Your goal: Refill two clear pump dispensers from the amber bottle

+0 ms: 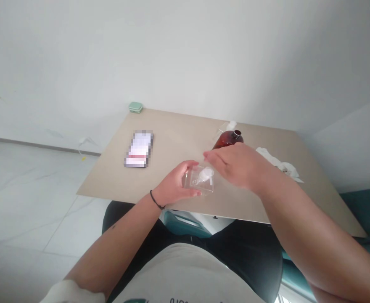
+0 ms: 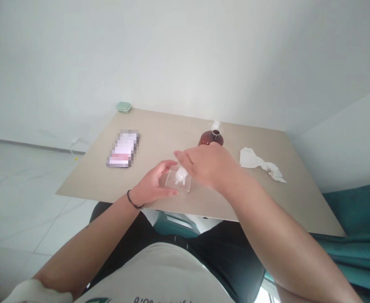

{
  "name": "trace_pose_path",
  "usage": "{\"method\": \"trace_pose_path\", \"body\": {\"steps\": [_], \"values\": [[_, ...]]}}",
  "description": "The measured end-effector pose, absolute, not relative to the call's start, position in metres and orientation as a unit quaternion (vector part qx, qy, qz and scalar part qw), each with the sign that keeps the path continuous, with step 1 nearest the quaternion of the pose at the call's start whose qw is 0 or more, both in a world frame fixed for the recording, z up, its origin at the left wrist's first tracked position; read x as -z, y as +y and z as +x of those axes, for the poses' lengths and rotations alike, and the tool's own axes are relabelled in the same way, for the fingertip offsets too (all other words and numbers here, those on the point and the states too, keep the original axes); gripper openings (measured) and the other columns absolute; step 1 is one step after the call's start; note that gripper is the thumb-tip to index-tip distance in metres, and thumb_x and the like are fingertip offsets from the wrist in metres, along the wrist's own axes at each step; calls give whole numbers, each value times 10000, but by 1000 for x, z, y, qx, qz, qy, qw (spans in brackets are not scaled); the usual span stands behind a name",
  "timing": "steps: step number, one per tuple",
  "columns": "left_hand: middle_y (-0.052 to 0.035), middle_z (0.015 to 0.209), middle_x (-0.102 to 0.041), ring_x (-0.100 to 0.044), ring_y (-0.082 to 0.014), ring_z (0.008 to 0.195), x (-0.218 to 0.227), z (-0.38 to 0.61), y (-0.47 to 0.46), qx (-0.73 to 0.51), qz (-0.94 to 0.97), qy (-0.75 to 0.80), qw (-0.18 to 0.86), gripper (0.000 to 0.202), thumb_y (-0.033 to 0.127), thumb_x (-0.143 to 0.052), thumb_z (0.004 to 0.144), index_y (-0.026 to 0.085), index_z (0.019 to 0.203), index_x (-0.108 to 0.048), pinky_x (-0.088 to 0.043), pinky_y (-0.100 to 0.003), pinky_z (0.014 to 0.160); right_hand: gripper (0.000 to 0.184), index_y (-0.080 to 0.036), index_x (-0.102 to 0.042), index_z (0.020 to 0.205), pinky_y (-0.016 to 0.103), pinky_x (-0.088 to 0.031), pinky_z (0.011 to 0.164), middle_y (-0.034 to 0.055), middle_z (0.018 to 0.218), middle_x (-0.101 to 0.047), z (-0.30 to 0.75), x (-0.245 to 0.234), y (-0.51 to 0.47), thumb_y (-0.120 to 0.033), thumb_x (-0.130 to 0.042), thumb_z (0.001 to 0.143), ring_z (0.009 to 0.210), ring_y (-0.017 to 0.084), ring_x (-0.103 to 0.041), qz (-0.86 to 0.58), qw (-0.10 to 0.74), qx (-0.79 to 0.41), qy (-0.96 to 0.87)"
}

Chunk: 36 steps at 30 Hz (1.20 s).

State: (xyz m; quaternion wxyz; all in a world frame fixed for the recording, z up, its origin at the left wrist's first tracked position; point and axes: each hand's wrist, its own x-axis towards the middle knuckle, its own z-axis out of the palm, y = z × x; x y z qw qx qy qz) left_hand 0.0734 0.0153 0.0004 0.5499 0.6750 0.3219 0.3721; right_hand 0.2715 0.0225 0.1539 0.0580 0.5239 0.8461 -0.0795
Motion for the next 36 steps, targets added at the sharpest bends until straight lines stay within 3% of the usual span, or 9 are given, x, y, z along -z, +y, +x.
{"method": "trace_pose_path", "body": {"steps": [3, 9, 13, 16, 19, 23, 27, 31, 36], "values": [[-150, 1403, -578, -581, -358, 1301, 1, 73, 15, -375, 674, 323, 548, 838, 416, -914, 696, 221, 1384, -477, -453, -532, 1115, 409, -250, -686, 1309, 372, -525, 880, 84, 1239, -736, 301, -146, 23, -323, -500, 951, 1098, 263, -689, 488, -90, 241, 834], [-117, 1388, -587, -594, -322, 1274, 3, 76, 14, -410, 659, 249, 579, 790, 371, -914, 707, 256, 1357, -480, -492, -484, 1066, 427, -362, -696, 1305, 488, -427, 1133, 52, 1598, -478, 317, -92, 12, -411, -699, 881, 1492, 317, -413, 409, -214, 416, 783], [-119, 1373, -591, -613, -316, 1237, 4, 76, 13, -413, 661, 254, 573, 794, 369, -917, 704, 255, 1356, -479, -520, -466, 1021, 258, -297, -740, 1076, 494, -411, 1133, 86, 1464, -571, 300, -58, 8, -449, -741, 868, 1344, 290, -559, 403, -333, 444, 728], [-125, 1345, -595, -623, -317, 1215, 5, 77, 15, -406, 666, 285, 557, 797, 377, -917, 700, 239, 1348, -474, -530, -465, 1007, 323, -255, -642, 950, 467, -459, 1064, 81, 1317, -611, 289, -44, 8, -453, -830, 778, 1218, 266, -606, 431, -394, 427, 690], [-118, 1335, -594, -626, -311, 1213, 8, 78, 16, -403, 670, 296, 548, 766, 362, -904, 714, 240, 1332, -468, -529, -465, 1015, 430, -262, -600, 1021, 468, -473, 1045, 87, 1313, -607, 285, -35, 9, -520, -827, 763, 1206, 272, -604, 418, -407, 441, 682], [-122, 1373, -565, -627, -302, 1214, 11, 81, 17, -387, 677, 300, 550, 724, 303, -874, 740, 244, 1323, -448, -536, -464, 1011, 385, -282, -663, 1219, 490, -380, 1152, 112, 1431, -591, 291, -21, 10, -532, -653, 926, 1373, 285, -526, 348, -414, 469, 698], [-109, 1306, -574, -634, -293, 1166, 12, 82, 18, -371, 685, 329, 533, 712, 281, -870, 727, 242, 1284, -428, -546, -459, 976, 280, -282, -698, 1106, 472, -430, 1095, 95, 1315, -655, 291, -4, 10, -479, -705, 908, 1256, 268, -603, 350, -468, 459, 669], [-103, 1294, -567, -617, -301, 1195, 13, 82, 18, -362, 701, 346, 508, 718, 285, -866, 726, 247, 1289, -421, -536, -463, 997, 382, -279, -621, 1074, 442, -492, 1000, 60, 1182, -658, 284, 3, 9, -487, -808, 814, 1090, 240, -644, 357, -495, 470, 638], [-115, 1380, -562, -577, -316, 1301, 12, 82, 18, -366, 716, 332, 493, 726, 290, -851, 758, 256, 1344, -424, -478, -486, 1107, 444, -278, -667, 1210, 494, -408, 1128, 107, 1337, -618, 285, -4, 5, -600, -662, 905, 1296, 287, -562, 368, -456, 456, 669]]}}
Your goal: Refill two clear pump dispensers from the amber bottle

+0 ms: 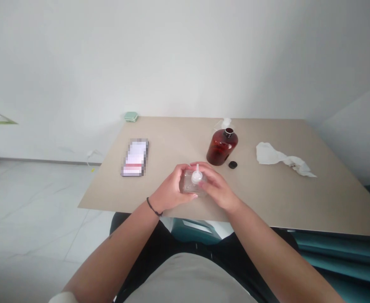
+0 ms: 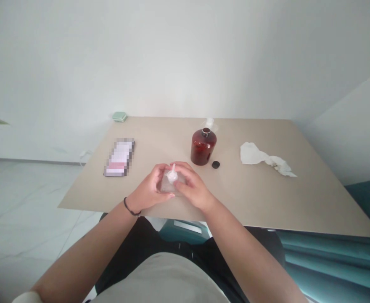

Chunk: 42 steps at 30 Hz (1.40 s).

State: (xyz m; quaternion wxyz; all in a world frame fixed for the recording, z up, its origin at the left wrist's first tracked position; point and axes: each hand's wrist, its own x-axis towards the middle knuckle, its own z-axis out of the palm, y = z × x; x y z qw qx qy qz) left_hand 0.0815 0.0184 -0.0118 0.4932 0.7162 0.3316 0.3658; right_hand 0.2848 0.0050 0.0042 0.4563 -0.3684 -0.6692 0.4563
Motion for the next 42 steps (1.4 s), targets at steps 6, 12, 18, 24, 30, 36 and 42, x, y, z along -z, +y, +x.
{"method": "trace_pose_path", "body": {"steps": [6, 12, 18, 24, 30, 36, 42], "values": [[-125, 1378, -582, -609, -326, 1263, 9, 81, 18, -351, 721, 350, 484, 726, 301, -844, 763, 247, 1369, -448, -494, -503, 1087, 411, -267, -660, 1055, 494, -441, 1089, 103, 1288, -621, 279, 1, 3, -620, -714, 852, 1251, 292, -582, -398, 479, -457, -635], [-123, 1375, -591, -610, -324, 1257, 7, 83, 18, -359, 717, 345, 488, 709, 267, -837, 752, 242, 1362, -475, -505, -483, 1071, 434, -283, -625, 1171, 468, -449, 1079, 95, 1322, -582, 279, 0, 1, -546, -743, 847, 1267, 278, -571, -381, 478, -466, -640], [-119, 1364, -593, -616, -319, 1237, 3, 83, 17, -341, 727, 353, 481, 699, 285, -831, 769, 238, 1359, -460, -507, -485, 1058, 361, -264, -660, 1094, 487, -412, 1119, 115, 1314, -573, 280, 1, 2, -548, -705, 876, 1289, 286, -549, -397, 468, -446, -651], [-109, 1337, -607, -635, -308, 1204, 2, 84, 16, -348, 716, 356, 489, 674, 279, -820, 764, 236, 1334, -461, -520, -464, 1028, 516, -293, -586, 1166, 477, -449, 1089, 92, 1302, -568, 277, 2, 2, -589, -777, 788, 1258, 282, -562, -390, 478, -471, -630], [-112, 1366, -595, -619, -315, 1226, 2, 82, 18, -340, 728, 348, 483, 684, 282, -828, 763, 238, 1339, -461, -504, -474, 1056, 447, -288, -707, 1149, 498, -330, 1189, 107, 1407, -570, 287, -4, 2, -635, -633, 877, 1409, 319, -470, -403, 443, -458, -657], [-114, 1355, -586, -601, -319, 1243, 1, 82, 17, -333, 722, 361, 488, 688, 253, -828, 753, 233, 1332, -458, -497, -479, 1058, 429, -282, -616, 1054, 476, -439, 1089, 99, 1302, -585, 281, 3, 1, -607, -746, 807, 1267, 288, -564, -400, 488, -474, -614], [-115, 1383, -581, -590, -328, 1282, 5, 82, 17, -341, 718, 347, 498, 709, 247, -829, 758, 242, 1358, -452, -469, -502, 1107, 453, -290, -641, 1133, 493, -398, 1143, 106, 1333, -592, 282, -1, 1, -652, -671, 863, 1320, 293, -541, -388, 481, -470, -630]]}}
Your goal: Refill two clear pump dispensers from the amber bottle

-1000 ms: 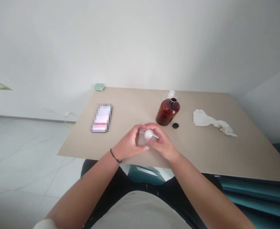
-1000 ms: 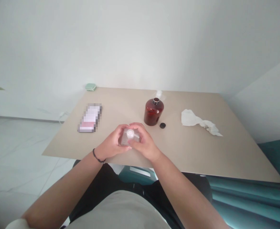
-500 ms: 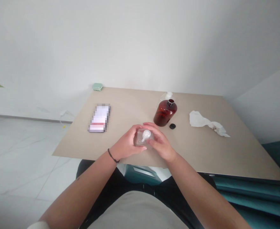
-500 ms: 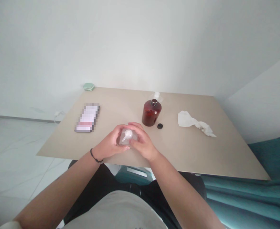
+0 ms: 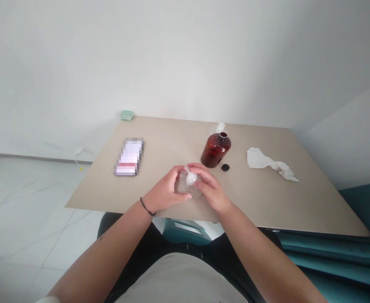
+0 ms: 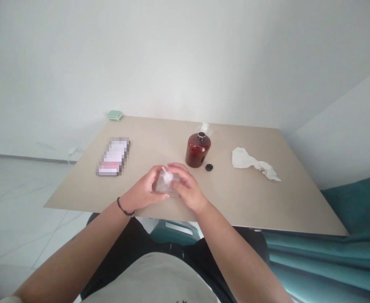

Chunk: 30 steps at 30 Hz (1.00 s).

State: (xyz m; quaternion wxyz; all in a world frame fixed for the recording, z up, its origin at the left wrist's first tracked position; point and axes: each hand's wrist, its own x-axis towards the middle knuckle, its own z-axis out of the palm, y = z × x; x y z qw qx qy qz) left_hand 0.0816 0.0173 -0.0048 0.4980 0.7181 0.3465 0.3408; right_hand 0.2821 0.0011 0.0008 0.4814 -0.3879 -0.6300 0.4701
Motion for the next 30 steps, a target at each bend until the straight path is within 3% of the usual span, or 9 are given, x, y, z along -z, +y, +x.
{"method": "trace_pose_path", "body": {"steps": [5, 12, 15, 21, 27, 30], "values": [[-115, 1352, -596, -609, -328, 1240, 4, 82, 17, -337, 718, 359, 493, 695, 247, -832, 746, 230, 1335, -463, -483, -495, 1083, 359, -282, -619, 1064, 484, -415, 1124, 91, 1272, -584, 281, 7, 2, -559, -727, 863, 1262, 270, -569, -383, 502, -460, -624], [-121, 1394, -559, -572, -321, 1283, 1, 83, 16, -338, 725, 347, 490, 676, 239, -810, 764, 227, 1341, -458, -459, -487, 1107, 389, -297, -679, 1161, 505, -395, 1141, 99, 1312, -600, 283, 8, 3, -567, -705, 881, 1302, 294, -549, -368, 497, -449, -645], [-124, 1377, -565, -575, -326, 1271, 1, 83, 16, -332, 722, 356, 492, 682, 253, -815, 757, 221, 1334, -454, -460, -494, 1101, 331, -290, -702, 1074, 505, -417, 1117, 97, 1272, -617, 283, 5, 3, -563, -699, 887, 1246, 293, -578, -383, 493, -428, -653], [-109, 1331, -576, -604, -309, 1197, 2, 82, 16, -322, 719, 369, 493, 694, 273, -820, 756, 231, 1342, -450, -496, -466, 1031, 325, -274, -600, 954, 465, -483, 1015, 61, 1133, -588, 280, 11, 3, -542, -749, 847, 1075, 246, -605, -398, 510, -413, -642], [-120, 1401, -555, -580, -317, 1276, 5, 82, 17, -338, 727, 345, 488, 690, 278, -817, 775, 235, 1359, -452, -472, -463, 1085, 358, -284, -707, 1133, 498, -417, 1109, 102, 1289, -590, 282, 5, 3, -554, -682, 899, 1289, 302, -542, -380, 485, -425, -663], [-123, 1382, -562, -582, -318, 1265, 3, 82, 17, -333, 727, 354, 486, 706, 287, -821, 769, 225, 1362, -443, -471, -471, 1085, 316, -280, -725, 1098, 482, -433, 1089, 97, 1240, -599, 282, 0, 2, -532, -661, 919, 1232, 289, -567, -384, 480, -421, -667]]}}
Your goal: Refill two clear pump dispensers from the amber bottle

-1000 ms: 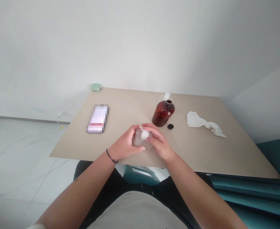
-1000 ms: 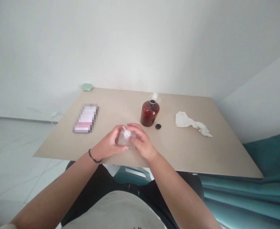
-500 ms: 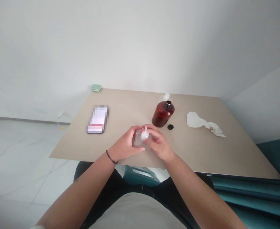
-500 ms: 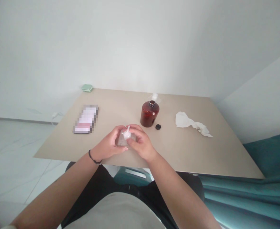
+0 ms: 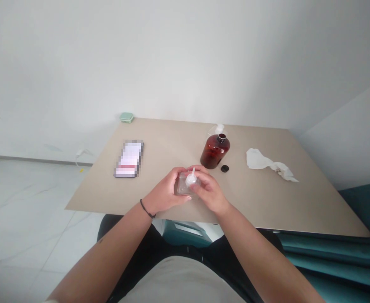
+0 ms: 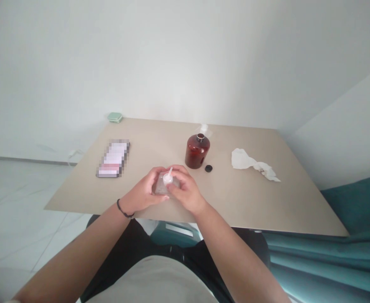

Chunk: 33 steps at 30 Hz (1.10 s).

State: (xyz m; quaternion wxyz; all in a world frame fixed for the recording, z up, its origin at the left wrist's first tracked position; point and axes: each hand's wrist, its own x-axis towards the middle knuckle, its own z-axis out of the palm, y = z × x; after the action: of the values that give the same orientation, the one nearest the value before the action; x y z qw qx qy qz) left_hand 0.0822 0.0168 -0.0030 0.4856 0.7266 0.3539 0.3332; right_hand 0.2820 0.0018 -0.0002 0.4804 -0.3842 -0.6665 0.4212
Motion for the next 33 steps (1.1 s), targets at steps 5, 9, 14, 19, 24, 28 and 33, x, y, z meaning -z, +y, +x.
{"method": "trace_pose_path", "body": {"steps": [5, 9, 14, 19, 24, 28, 33], "values": [[-114, 1341, -572, -593, -313, 1228, 1, 83, 16, -326, 722, 366, 488, 694, 273, -816, 757, 226, 1344, -448, -484, -474, 1054, 258, -266, -618, 923, 454, -475, 1005, 64, 1115, -605, 278, 1, 3, -503, -710, 882, 1071, 252, -592, -390, 499, -411, -655], [-109, 1319, -587, -613, -303, 1192, 2, 83, 15, -327, 721, 366, 490, 695, 273, -818, 755, 230, 1345, -453, -508, -458, 1018, 324, -270, -554, 925, 445, -490, 974, 56, 1117, -581, 277, 6, 4, -533, -731, 857, 1034, 239, -597, -395, 504, -414, -647], [-124, 1392, -571, -593, -318, 1273, 1, 83, 16, -337, 726, 351, 487, 694, 263, -806, 766, 231, 1360, -448, -489, -473, 1071, 368, -282, -663, 1071, 486, -440, 1083, 92, 1269, -584, 280, 3, 4, -584, -710, 867, 1241, 290, -563, -391, 484, -429, -655], [-132, 1376, -591, -602, -327, 1259, -1, 84, 16, -336, 730, 358, 476, 706, 302, -820, 760, 217, 1357, -453, -487, -481, 1070, 405, -288, -744, 1091, 472, -429, 1096, 91, 1237, -595, 281, -2, 4, -631, -670, 889, 1231, 288, -564, -385, 470, -431, -667], [-112, 1316, -609, -628, -304, 1172, -1, 83, 15, -321, 730, 371, 476, 686, 294, -817, 759, 216, 1334, -453, -516, -454, 997, 449, -259, -708, 931, 437, -478, 971, 71, 1081, -594, 279, 0, 7, -695, -706, 823, 1060, 263, -586, -400, 480, -416, -660], [-104, 1299, -609, -629, -301, 1163, -1, 83, 15, -321, 728, 368, 482, 679, 293, -815, 759, 219, 1327, -449, -518, -450, 990, 473, -255, -651, 875, 428, -480, 926, 63, 1055, -586, 278, 2, 9, -718, -716, 796, 1007, 255, -580, -409, 484, -411, -656], [-98, 1293, -611, -627, -299, 1161, 0, 83, 15, -322, 727, 369, 481, 684, 286, -815, 756, 227, 1332, -450, -521, -442, 986, 483, -259, -619, 862, 431, -485, 925, 59, 1046, -591, 277, 1, 9, -720, -733, 774, 989, 251, -581, -419, 482, -408, -653]]}}
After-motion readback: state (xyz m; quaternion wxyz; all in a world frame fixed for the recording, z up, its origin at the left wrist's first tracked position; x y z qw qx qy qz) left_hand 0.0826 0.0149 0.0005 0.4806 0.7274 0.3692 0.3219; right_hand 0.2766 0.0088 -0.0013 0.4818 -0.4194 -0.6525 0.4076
